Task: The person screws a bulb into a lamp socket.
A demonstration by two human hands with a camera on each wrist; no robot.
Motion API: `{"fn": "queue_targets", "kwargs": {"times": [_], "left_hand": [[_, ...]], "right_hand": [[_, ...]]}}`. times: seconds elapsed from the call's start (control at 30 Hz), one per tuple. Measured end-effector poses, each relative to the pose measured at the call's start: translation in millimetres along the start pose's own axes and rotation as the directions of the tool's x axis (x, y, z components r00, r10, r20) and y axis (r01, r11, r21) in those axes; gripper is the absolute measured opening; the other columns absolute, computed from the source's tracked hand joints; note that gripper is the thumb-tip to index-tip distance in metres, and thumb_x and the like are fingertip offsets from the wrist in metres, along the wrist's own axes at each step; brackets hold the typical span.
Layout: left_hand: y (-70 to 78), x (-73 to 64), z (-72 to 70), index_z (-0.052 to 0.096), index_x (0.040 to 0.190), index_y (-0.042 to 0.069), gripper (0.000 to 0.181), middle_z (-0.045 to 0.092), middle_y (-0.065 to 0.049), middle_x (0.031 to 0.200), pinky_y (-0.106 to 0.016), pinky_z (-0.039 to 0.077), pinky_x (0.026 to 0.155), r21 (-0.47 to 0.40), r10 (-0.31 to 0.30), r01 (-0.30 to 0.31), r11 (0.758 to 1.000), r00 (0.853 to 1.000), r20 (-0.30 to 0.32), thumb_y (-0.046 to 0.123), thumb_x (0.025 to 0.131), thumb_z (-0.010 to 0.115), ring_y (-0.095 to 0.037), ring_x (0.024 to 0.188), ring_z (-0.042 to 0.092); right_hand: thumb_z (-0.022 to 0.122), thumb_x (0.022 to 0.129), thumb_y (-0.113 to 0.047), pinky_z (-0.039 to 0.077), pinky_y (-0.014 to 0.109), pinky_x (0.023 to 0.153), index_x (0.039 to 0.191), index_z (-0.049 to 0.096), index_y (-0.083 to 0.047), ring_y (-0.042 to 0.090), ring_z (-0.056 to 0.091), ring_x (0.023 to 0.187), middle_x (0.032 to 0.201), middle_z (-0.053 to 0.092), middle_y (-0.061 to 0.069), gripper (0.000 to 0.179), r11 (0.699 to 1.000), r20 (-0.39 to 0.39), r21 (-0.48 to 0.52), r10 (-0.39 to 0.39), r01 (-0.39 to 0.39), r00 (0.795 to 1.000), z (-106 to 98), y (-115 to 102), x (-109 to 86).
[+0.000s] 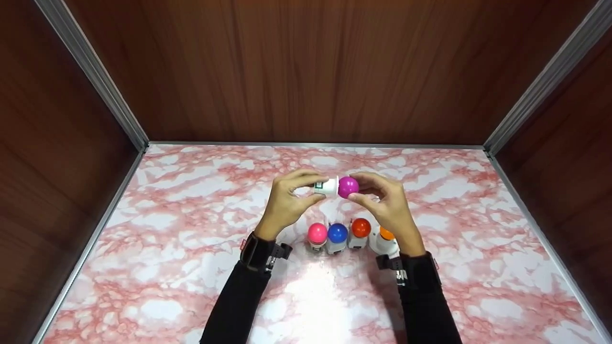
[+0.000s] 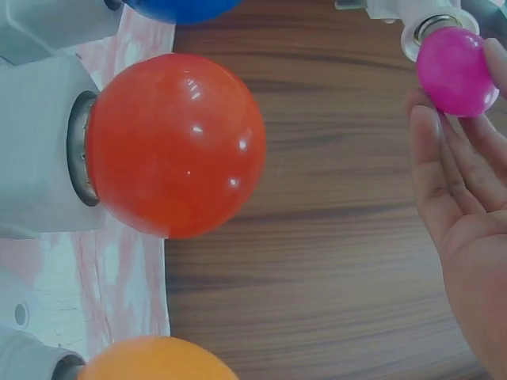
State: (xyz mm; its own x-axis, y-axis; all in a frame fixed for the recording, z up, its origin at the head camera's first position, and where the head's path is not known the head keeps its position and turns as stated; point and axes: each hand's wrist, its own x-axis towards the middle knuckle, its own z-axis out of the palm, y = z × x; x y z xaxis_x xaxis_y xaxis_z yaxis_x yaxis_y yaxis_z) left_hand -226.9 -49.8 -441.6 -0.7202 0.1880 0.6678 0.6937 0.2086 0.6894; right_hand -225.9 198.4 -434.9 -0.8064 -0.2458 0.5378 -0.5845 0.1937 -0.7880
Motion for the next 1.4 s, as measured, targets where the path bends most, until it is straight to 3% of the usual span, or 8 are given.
{"fn": "queue_targets", "kwargs": {"times": [0.2,0.47,0.9,1.1,1.4], "left_hand": [[0.0,0.5,-0.2,0.084,0.114,0.009,0.031,0.081,-0.013,0.114,-0.029,0.062,0.098,0.020,0.013,-0.013,1.000,1.000,0.004,0.006,0.083,0.089,-0.024,0.109,0.077],[-1.4,0.3,0.4,0.084,0.114,0.010,0.030,0.081,-0.012,0.114,-0.029,0.063,0.098,0.020,0.027,-0.027,0.999,1.000,0.006,0.007,0.084,0.089,-0.024,0.109,0.077],[-0.8,0.0,1.2,0.084,0.112,0.007,0.031,0.081,-0.013,0.114,-0.029,0.064,0.097,0.019,0.027,-0.027,0.999,1.000,0.002,0.002,0.082,0.089,-0.024,0.109,0.078],[-0.1,0.3,-0.6,0.083,0.115,0.010,0.032,0.081,-0.011,0.115,-0.028,0.064,0.095,0.014,0.008,-0.008,1.000,1.000,-0.003,0.007,0.084,0.089,-0.023,0.108,0.077],[-0.2,0.5,-1.1,0.082,0.117,0.009,0.033,0.081,-0.011,0.115,-0.025,0.066,0.091,0.000,0.018,-0.018,1.000,1.000,-0.018,0.007,0.086,0.088,-0.023,0.105,0.077]], "right_hand": [[0.078,0.093,-0.002,0.063,0.015,0.084,0.122,0.076,0.002,0.002,0.073,0.090,0.106,0.080,0.022,0.029,0.997,-0.004,-0.043,0.065,-0.065,0.998,1.8,-2.2,0.3],[0.078,0.093,-0.002,0.064,0.016,0.081,0.119,0.076,0.005,0.004,0.074,0.086,0.105,0.080,0.024,0.026,0.992,-0.016,-0.032,0.125,-0.125,0.992,2.3,-4.8,1.4],[0.077,0.094,-0.001,0.066,0.018,0.079,0.117,0.075,0.007,0.005,0.074,0.083,0.102,0.078,0.026,0.024,0.990,-0.014,-0.001,0.141,-0.141,0.990,2.5,-5.2,1.4],[0.076,0.095,-0.002,0.064,0.016,0.087,0.126,0.073,0.004,0.005,0.075,0.093,0.112,0.078,0.025,0.032,0.995,-0.026,-0.005,0.096,-0.096,0.995,1.9,-3.5,1.7],[0.084,0.082,0.011,0.066,0.025,0.092,0.128,0.072,0.004,0.011,0.076,0.101,0.123,0.075,0.024,0.048,0.995,-0.022,0.019,-0.094,0.095,0.995,-2.9,-0.1,1.1]]}}
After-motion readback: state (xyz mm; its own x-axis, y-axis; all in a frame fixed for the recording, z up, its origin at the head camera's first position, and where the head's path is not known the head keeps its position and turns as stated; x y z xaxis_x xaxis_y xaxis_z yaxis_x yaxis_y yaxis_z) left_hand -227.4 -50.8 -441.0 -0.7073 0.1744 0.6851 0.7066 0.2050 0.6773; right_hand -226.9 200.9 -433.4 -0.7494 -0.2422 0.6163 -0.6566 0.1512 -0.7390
